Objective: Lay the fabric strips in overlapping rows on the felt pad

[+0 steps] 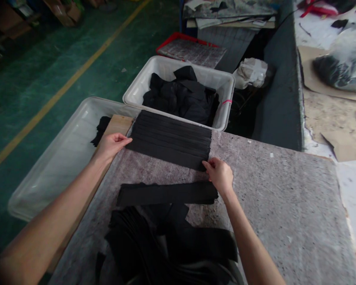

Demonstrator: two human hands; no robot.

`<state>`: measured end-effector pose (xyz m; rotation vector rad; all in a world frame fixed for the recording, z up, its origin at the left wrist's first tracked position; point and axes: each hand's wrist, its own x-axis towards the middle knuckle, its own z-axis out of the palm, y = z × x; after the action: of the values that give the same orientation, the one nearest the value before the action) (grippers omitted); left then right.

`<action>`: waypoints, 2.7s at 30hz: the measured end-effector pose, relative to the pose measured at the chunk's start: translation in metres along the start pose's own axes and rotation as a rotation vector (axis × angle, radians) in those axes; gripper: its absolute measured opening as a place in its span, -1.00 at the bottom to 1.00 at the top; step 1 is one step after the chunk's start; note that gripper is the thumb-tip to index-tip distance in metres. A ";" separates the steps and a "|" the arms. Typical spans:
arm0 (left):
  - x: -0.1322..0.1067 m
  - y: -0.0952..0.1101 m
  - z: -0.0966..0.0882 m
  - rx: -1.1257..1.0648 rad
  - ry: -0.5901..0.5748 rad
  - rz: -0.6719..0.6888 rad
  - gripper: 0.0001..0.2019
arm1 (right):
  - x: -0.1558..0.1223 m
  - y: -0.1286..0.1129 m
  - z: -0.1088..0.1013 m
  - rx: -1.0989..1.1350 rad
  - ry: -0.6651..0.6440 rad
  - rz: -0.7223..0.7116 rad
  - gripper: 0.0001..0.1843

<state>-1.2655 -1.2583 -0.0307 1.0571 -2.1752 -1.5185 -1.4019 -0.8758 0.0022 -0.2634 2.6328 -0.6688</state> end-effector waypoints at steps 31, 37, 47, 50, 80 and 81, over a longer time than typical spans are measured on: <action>-0.002 -0.002 -0.001 -0.003 0.025 0.020 -0.74 | -0.005 -0.007 -0.001 -0.046 0.005 0.050 -0.67; 0.000 -0.007 0.001 -0.049 0.032 0.020 -0.70 | -0.006 -0.007 0.001 -0.048 0.048 0.046 -0.67; -0.001 -0.008 -0.001 -0.140 0.035 -0.020 -0.66 | -0.024 0.010 0.007 0.401 0.110 -0.087 -0.61; -0.001 -0.010 -0.001 -0.160 0.039 -0.021 -0.67 | -0.044 0.016 0.006 0.334 0.152 -0.237 -0.60; -0.018 0.004 -0.005 -0.413 0.038 -0.126 -0.74 | -0.059 0.016 -0.019 -0.197 -0.005 -0.398 -0.79; -0.018 0.004 -0.005 -0.410 0.039 -0.124 -0.73 | -0.054 0.017 -0.021 -0.145 0.013 -0.362 -0.82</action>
<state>-1.2514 -1.2480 -0.0220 1.0796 -1.6930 -1.8748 -1.3635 -0.8372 0.0295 -0.7945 2.6741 -0.5899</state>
